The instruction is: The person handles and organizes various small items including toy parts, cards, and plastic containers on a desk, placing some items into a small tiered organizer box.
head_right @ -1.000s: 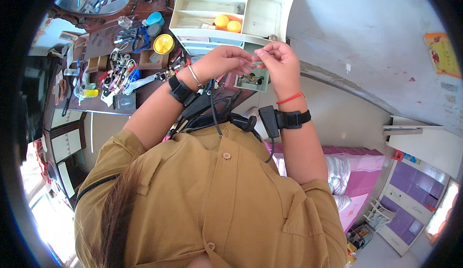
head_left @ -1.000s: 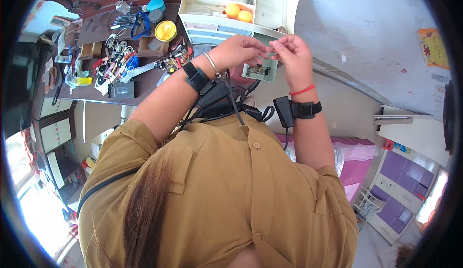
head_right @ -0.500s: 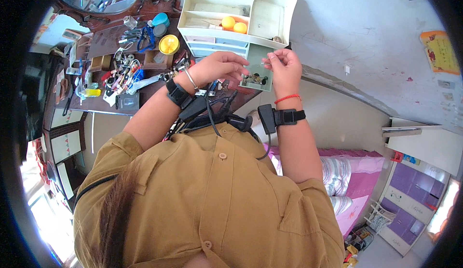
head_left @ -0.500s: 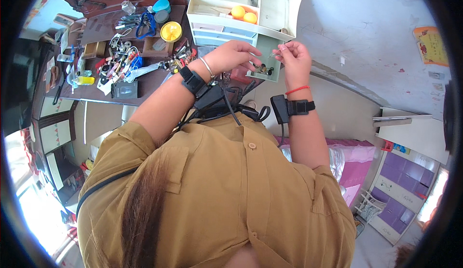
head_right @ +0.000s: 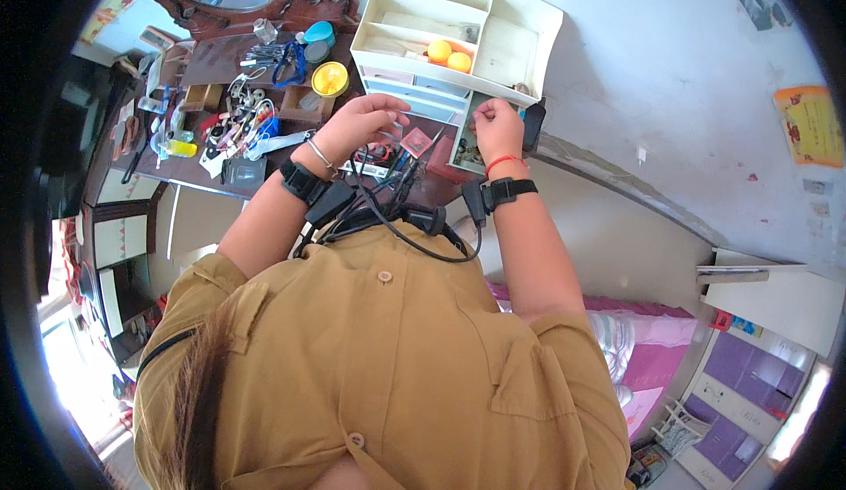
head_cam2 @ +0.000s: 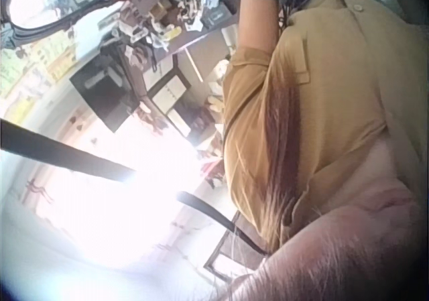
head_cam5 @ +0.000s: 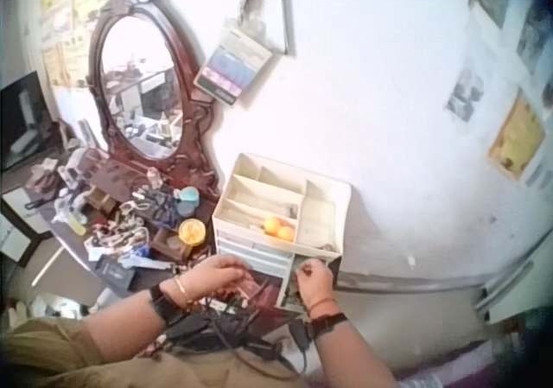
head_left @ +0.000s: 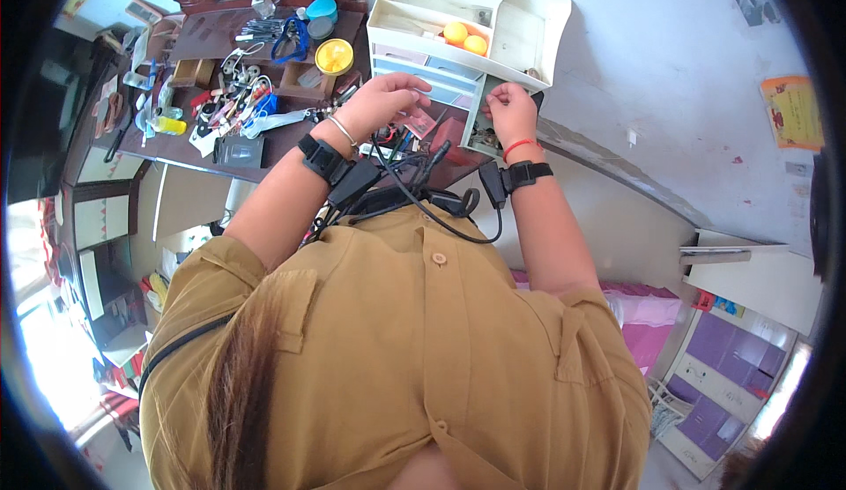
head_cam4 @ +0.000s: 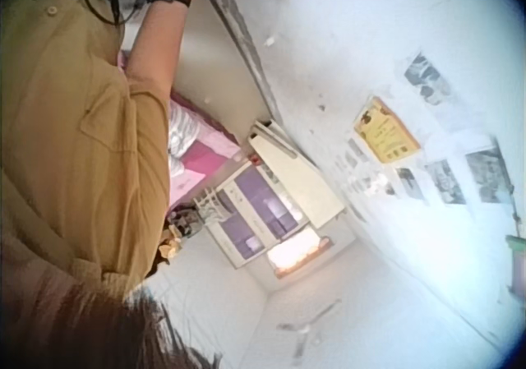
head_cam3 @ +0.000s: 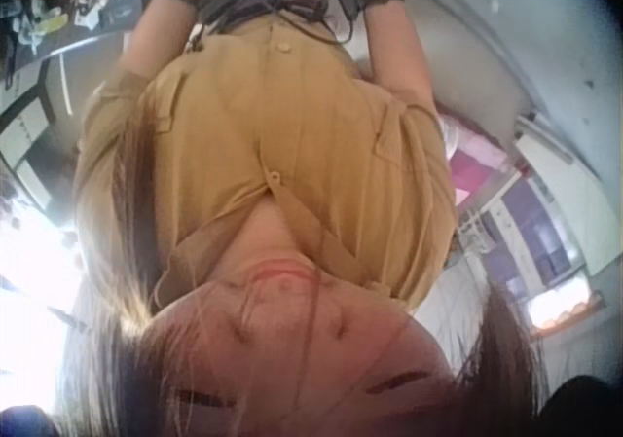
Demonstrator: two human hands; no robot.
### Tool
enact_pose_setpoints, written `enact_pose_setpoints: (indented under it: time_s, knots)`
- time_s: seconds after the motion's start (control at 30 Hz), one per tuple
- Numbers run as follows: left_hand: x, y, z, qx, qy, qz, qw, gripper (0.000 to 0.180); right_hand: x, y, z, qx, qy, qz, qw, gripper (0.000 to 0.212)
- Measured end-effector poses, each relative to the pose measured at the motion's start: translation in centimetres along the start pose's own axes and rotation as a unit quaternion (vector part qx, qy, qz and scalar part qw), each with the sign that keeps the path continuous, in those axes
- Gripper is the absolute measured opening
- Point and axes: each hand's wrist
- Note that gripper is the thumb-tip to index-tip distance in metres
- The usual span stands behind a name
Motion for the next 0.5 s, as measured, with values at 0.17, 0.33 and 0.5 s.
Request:
enact_pose_setpoints:
  time_s: [0.17,0.33,0.5]
  knots:
    - [0.7,0.8,0.7,-0.01,-0.008,-0.05,0.999,0.028,-1.8,-0.3,-2.1,0.163,0.025,0.003,0.986,0.008]
    - [0.8,1.7,1.7,0.013,-0.008,-0.084,0.996,0.024,-2.2,0.2,-2.4,0.148,0.01,0.01,0.989,0.008]
    - [0.7,1.7,2.4,0.021,-0.002,-0.094,0.995,0.024,-0.4,1.5,1.4,0.021,-0.07,0.061,0.995,0.006]
Point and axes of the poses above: each hand's wrist, its own x-axis away from the middle knuckle, its own y-axis out of the back of the hand, z = x × y, and after that the axes turned 8 degrees about z, right-handed
